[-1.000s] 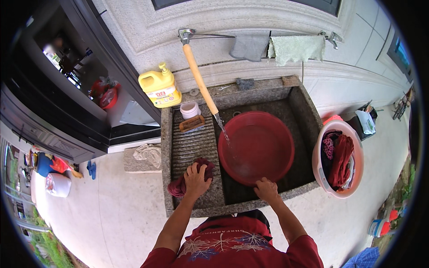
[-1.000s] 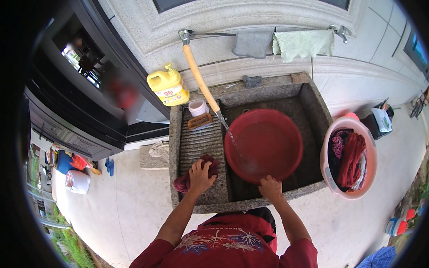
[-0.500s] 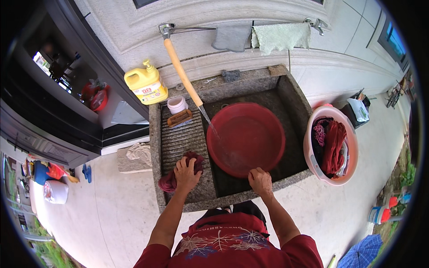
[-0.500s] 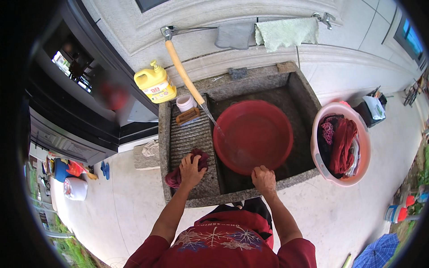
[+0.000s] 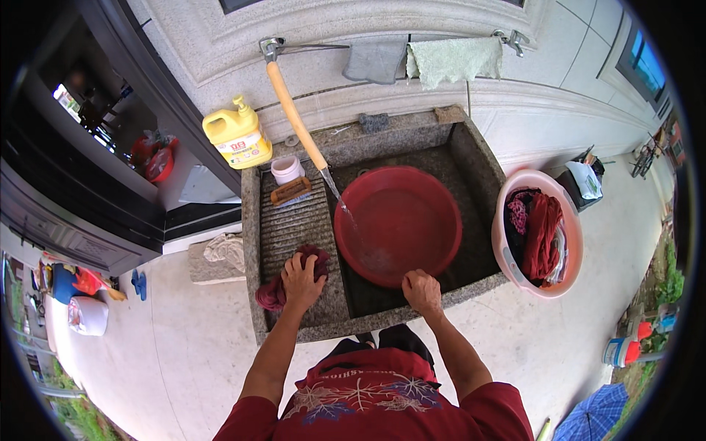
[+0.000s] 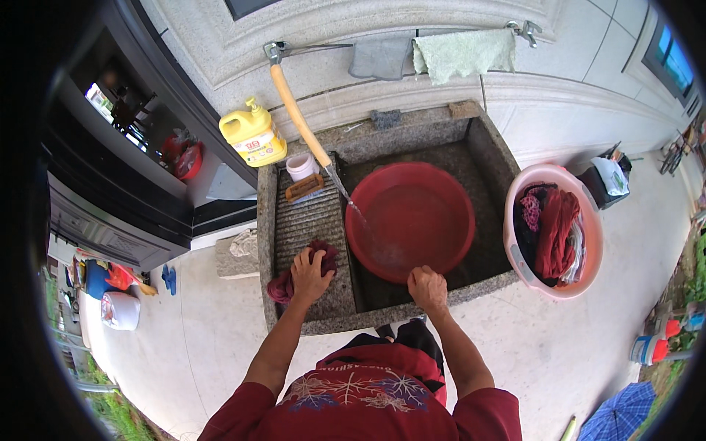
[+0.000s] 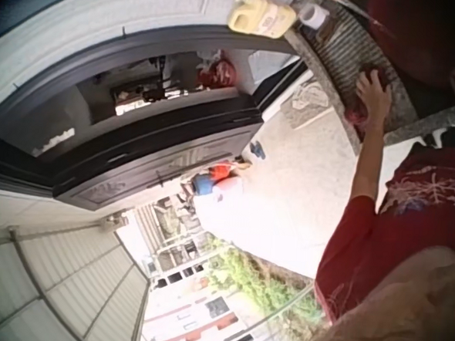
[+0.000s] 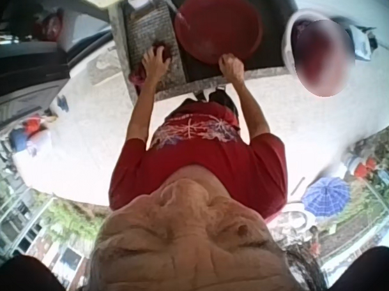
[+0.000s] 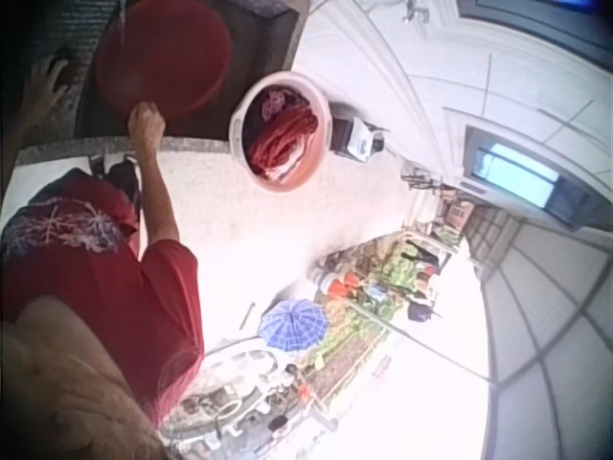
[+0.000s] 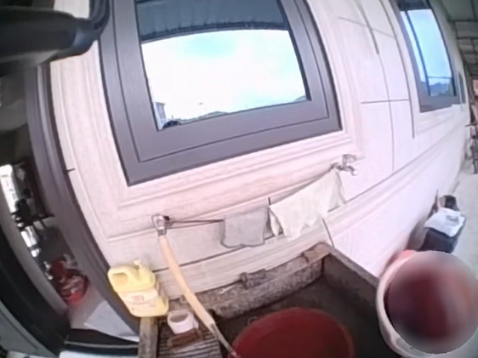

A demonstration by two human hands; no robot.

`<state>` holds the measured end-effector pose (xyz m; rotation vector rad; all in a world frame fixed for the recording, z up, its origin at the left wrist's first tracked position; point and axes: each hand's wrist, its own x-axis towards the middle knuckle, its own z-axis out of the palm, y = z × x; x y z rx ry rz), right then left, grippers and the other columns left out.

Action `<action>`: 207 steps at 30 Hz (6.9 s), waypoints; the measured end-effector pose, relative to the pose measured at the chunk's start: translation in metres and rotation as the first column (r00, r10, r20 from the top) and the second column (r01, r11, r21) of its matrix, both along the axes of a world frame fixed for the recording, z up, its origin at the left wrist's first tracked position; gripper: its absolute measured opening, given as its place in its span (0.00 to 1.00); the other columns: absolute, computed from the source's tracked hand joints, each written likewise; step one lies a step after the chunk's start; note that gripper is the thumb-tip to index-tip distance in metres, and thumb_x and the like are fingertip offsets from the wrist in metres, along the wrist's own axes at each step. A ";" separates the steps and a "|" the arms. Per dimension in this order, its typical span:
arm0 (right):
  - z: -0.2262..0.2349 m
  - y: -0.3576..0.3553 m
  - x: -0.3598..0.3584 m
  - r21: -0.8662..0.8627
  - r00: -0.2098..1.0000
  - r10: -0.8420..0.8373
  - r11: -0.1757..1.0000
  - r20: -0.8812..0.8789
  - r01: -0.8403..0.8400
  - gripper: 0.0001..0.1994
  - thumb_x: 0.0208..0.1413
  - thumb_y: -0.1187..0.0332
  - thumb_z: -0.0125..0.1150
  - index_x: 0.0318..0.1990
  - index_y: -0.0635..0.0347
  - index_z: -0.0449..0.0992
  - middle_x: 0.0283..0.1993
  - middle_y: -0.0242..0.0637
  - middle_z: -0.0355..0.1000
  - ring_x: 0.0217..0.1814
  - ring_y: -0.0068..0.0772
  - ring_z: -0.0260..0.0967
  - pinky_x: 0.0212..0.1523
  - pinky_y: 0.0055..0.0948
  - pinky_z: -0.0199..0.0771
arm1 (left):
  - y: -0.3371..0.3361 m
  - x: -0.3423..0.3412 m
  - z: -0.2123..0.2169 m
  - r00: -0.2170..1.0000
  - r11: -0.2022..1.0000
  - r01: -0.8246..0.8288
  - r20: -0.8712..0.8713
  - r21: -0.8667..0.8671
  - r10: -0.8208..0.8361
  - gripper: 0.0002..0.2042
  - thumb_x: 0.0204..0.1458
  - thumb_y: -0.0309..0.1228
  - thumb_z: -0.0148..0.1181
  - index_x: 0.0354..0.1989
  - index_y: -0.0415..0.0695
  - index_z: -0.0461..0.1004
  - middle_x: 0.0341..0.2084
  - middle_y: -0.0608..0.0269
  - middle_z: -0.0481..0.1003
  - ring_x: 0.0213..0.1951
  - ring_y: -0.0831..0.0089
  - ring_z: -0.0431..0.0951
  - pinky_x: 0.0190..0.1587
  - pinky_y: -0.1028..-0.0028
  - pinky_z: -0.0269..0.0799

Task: The person washes clothes by hand in an outdoor stone sink. They scrub a maroon cloth, rinse it, and place it on the washboard. They then fill a red basin with water from a tap and wash several other garments, including a dark patterned cloth and a green shirt, by hand.

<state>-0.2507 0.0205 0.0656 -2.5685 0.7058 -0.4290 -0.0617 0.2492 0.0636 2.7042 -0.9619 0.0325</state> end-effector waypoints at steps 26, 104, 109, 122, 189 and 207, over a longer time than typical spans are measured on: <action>0.136 -0.035 -0.025 -0.335 0.873 0.153 0.942 0.463 0.012 0.13 0.38 0.79 0.63 0.36 0.61 0.75 0.38 0.39 0.68 0.38 0.39 0.69 0.37 0.32 0.72 | 0.003 0.003 0.007 0.992 0.981 -0.051 -0.104 0.186 0.071 0.32 0.45 0.43 0.63 0.58 0.52 0.57 0.56 0.50 0.53 0.53 0.48 0.58 0.48 0.50 0.60; 0.159 -0.110 0.080 0.592 0.858 -0.053 0.745 0.511 -0.307 0.11 0.56 0.73 0.54 0.47 0.66 0.73 0.36 0.35 0.74 0.37 0.22 0.70 0.39 0.22 0.70 | -0.173 -0.031 0.095 0.236 0.498 -0.544 -0.693 -0.675 -0.682 0.06 0.52 0.31 0.59 0.29 0.46 0.69 0.24 0.80 0.64 0.29 0.90 0.61 0.34 0.85 0.58; 0.152 -0.096 0.076 0.570 0.875 -0.084 0.787 0.477 -0.236 0.20 0.51 0.69 0.61 0.51 0.63 0.66 0.31 0.35 0.70 0.31 0.26 0.68 0.35 0.26 0.72 | -0.175 -0.034 0.100 -0.015 0.349 -0.862 -0.668 -0.369 -0.744 0.04 0.52 0.32 0.58 0.31 0.49 0.71 0.28 0.75 0.72 0.34 0.83 0.71 0.40 0.79 0.67; 0.073 -0.083 0.061 0.341 0.958 0.188 0.905 0.217 -0.255 0.12 0.45 0.73 0.61 0.40 0.60 0.75 0.32 0.45 0.72 0.33 0.42 0.73 0.34 0.31 0.73 | -0.138 -0.025 -0.004 -0.054 0.348 -0.900 -0.725 -0.262 -0.687 0.04 0.51 0.36 0.60 0.27 0.54 0.73 0.22 0.75 0.75 0.26 0.79 0.76 0.29 0.74 0.70; 0.368 -0.208 -0.053 0.363 0.494 -0.224 0.909 0.840 -0.205 0.06 0.52 0.74 0.59 0.36 0.69 0.75 0.30 0.37 0.75 0.28 0.21 0.72 0.30 0.17 0.73 | -0.130 -0.049 -0.038 0.696 0.864 -0.165 -0.677 -0.476 -0.240 0.18 0.43 0.33 0.63 0.42 0.39 0.70 0.41 0.54 0.66 0.40 0.69 0.70 0.42 0.73 0.69; 0.394 -0.133 0.092 0.397 0.400 -0.126 0.567 0.908 -0.722 0.04 0.51 0.76 0.59 0.34 0.65 0.77 0.30 0.34 0.75 0.29 0.21 0.72 0.33 0.19 0.74 | -0.212 -0.027 0.127 0.244 0.310 -0.609 -0.544 -0.730 -0.803 0.20 0.53 0.37 0.58 0.53 0.47 0.64 0.45 0.63 0.70 0.39 0.66 0.76 0.34 0.70 0.77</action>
